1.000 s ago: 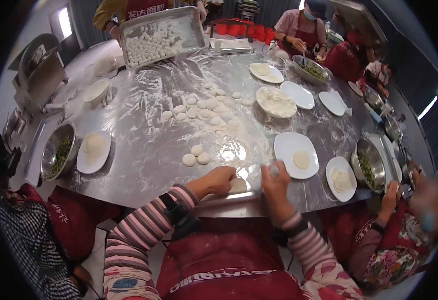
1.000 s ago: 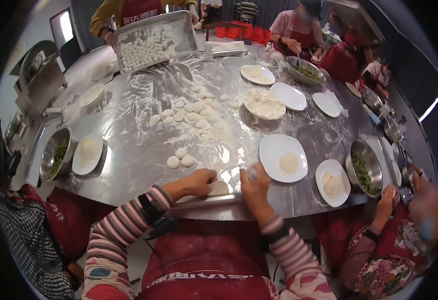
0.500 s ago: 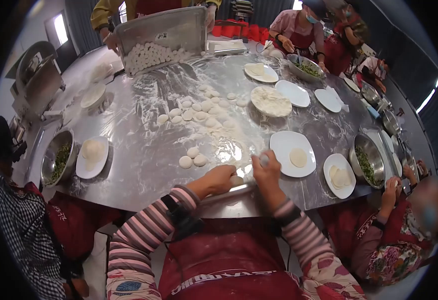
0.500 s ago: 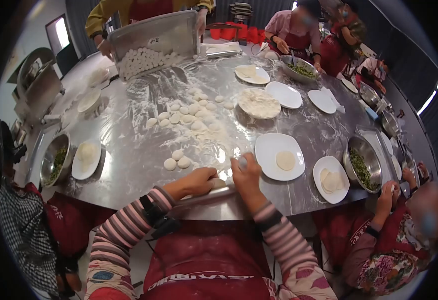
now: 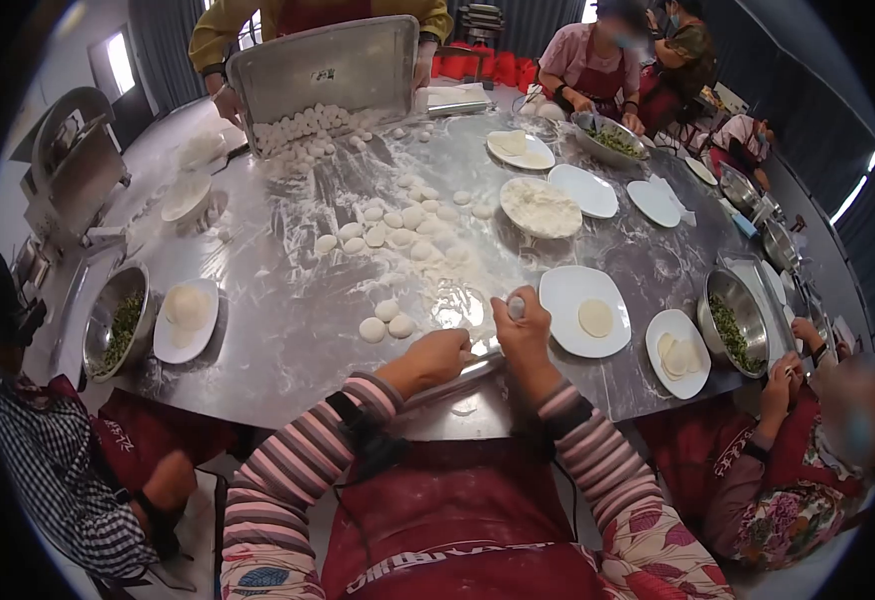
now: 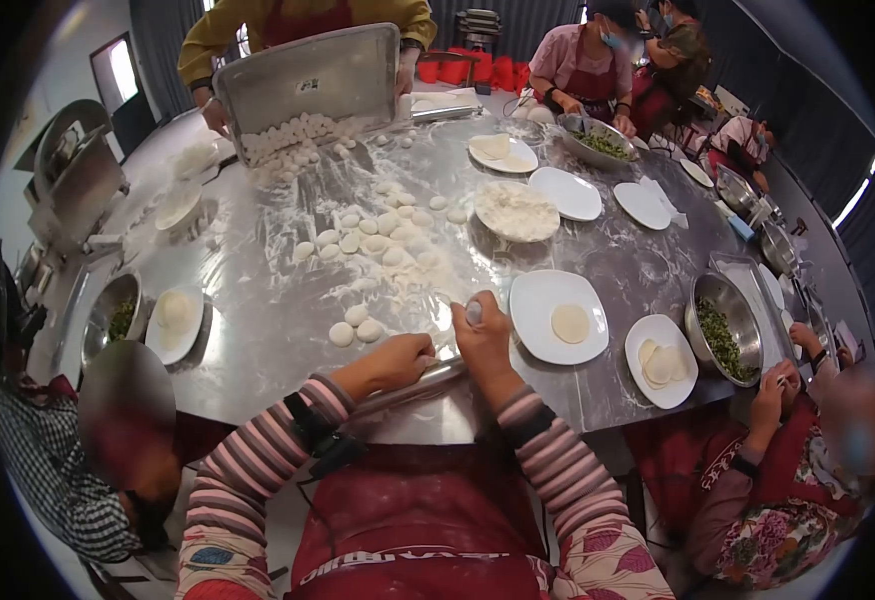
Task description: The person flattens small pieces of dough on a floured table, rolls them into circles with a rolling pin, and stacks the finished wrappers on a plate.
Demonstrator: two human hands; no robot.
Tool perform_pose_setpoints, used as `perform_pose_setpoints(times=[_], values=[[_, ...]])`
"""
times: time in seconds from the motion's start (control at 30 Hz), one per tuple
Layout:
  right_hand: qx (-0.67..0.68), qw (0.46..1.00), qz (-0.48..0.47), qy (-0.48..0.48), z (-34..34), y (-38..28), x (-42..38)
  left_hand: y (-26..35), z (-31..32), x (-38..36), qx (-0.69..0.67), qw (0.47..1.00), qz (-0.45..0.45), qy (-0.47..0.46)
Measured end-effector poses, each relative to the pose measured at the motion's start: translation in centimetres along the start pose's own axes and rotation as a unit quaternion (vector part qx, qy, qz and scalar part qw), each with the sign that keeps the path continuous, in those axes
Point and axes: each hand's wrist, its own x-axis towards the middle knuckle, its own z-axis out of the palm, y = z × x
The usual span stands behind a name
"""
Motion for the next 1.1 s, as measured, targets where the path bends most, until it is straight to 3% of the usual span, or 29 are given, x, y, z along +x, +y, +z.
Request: perform_pose_setpoints(times=[0.13,0.2,0.23,0.3,0.33,0.53,0.6,0.63,0.7,0.8,0.83,0.93,1.1], values=[[-0.031,0.999,-0.035,0.021,-1.4,1.0,-1.9,-1.1,0.3,0.8,0.030,0.999,0.016,-0.013],[-0.081,0.988,-0.127,0.035,-3.9,0.6,-4.5,-1.9,0.2,0.6,0.024,0.999,0.039,-0.008],[-0.080,0.988,-0.127,0.032,-4.2,0.8,-5.2,-1.9,-0.1,0.2,-0.013,1.000,0.020,-0.020],[0.056,0.995,0.084,0.009,-4.4,1.0,-6.3,-2.2,-0.1,-0.2,-0.029,0.999,0.018,-0.029],[0.060,0.994,0.091,0.013,-3.6,1.2,-5.8,-2.1,0.0,-0.6,-0.044,0.998,0.020,-0.043],[0.001,1.000,-0.007,0.005,-0.2,0.7,-0.4,-0.6,0.2,0.4,0.046,0.999,0.012,-0.016],[-0.087,0.983,-0.154,0.049,-2.1,1.9,-2.5,-0.6,-0.2,0.3,0.059,0.998,0.009,-0.036],[-0.089,0.983,-0.155,0.043,-3.1,1.9,-4.2,-0.9,-0.4,0.2,0.046,0.999,0.008,-0.023],[0.073,0.989,0.125,0.017,-4.7,1.3,-7.3,-1.6,-0.6,0.1,0.010,1.000,-0.004,-0.021],[0.051,0.995,0.084,0.028,-3.9,1.6,-6.3,-2.2,-0.3,-0.2,-0.047,0.997,-0.018,-0.060],[-0.016,1.000,0.000,0.010,-3.1,1.8,-4.9,-1.8,-0.3,-0.3,-0.043,0.997,-0.018,-0.063],[0.009,1.000,0.024,0.014,-0.1,0.5,-0.8,-0.4,-0.4,-0.4,0.030,0.999,0.007,-0.025],[0.025,0.999,0.016,0.015,-2.5,1.2,-3.7,-0.7,-0.3,0.2,0.096,0.994,0.027,-0.052]])
